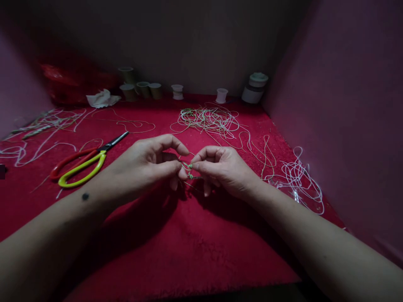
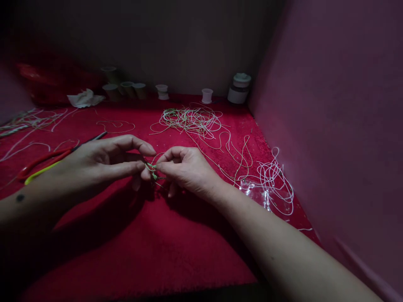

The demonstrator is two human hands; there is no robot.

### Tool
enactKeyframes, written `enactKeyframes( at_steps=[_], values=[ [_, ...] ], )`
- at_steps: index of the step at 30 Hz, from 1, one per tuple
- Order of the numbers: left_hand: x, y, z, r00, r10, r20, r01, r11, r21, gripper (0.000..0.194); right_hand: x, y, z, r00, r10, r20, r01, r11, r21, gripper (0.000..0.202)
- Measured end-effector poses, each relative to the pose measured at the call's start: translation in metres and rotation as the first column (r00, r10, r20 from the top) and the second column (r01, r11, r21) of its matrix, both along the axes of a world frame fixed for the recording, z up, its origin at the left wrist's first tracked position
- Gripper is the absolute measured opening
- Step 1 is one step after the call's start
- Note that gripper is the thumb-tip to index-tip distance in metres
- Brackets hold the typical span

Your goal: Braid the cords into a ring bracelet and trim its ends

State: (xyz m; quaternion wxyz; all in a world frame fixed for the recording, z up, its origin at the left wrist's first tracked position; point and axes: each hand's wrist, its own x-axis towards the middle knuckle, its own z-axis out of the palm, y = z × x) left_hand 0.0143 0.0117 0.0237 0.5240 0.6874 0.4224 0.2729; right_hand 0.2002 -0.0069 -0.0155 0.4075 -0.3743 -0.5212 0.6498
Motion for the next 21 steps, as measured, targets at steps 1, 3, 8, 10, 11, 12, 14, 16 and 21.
enactKeyframes(
  at_steps=[1, 3, 8, 10, 11, 12, 14, 16, 21],
  values=[
    [0.0, -0.001, 0.0, 0.999, 0.04, 0.001, -0.04, 0.999, 0.032, 0.017, 0.0, 0.0, -0.001, 1.0, -0.009, 0.004, 0.009, 1.0, 0.003, 0.008],
    [-0.001, -0.003, 0.002, 0.993, 0.116, -0.005, -0.114, 0.985, 0.13, 0.014, 0.001, 0.001, -0.002, 1.0, -0.027, 0.006, 0.027, 1.0, 0.007, 0.009],
    [-0.002, -0.01, 0.002, 0.991, 0.076, -0.11, 0.0, 0.824, 0.567, 0.008, 0.001, 0.002, -0.004, 0.998, -0.058, -0.038, 0.057, 0.998, -0.024, 0.01],
    [-0.002, -0.01, -0.003, 0.977, 0.013, -0.211, 0.143, 0.693, 0.706, 0.013, 0.001, 0.003, -0.004, 0.996, -0.062, -0.069, 0.058, 0.997, -0.057, 0.012],
    [-0.002, -0.01, -0.007, 0.965, -0.007, -0.262, 0.206, 0.64, 0.74, 0.016, 0.001, 0.003, -0.004, 0.995, -0.061, -0.084, 0.055, 0.996, -0.07, 0.012],
    [-0.002, -0.009, -0.01, 0.953, -0.015, -0.302, 0.251, 0.599, 0.761, 0.018, 0.001, 0.003, -0.004, 0.993, -0.059, -0.098, 0.052, 0.996, -0.077, 0.013],
    [-0.002, -0.007, -0.018, 0.932, 0.005, -0.362, 0.298, 0.556, 0.776, 0.02, 0.001, 0.004, -0.004, 0.991, -0.054, -0.121, 0.044, 0.996, -0.083, 0.012],
    [-0.002, -0.005, -0.023, 0.918, 0.047, -0.393, 0.31, 0.53, 0.789, 0.022, 0.001, 0.004, -0.005, 0.989, -0.053, -0.139, 0.042, 0.996, -0.084, 0.012],
    [-0.003, -0.001, -0.031, 0.9, 0.116, -0.42, 0.323, 0.468, 0.823, 0.021, 0.001, 0.004, -0.004, 0.989, -0.046, -0.143, 0.031, 0.994, -0.107, 0.014]
  ],
)
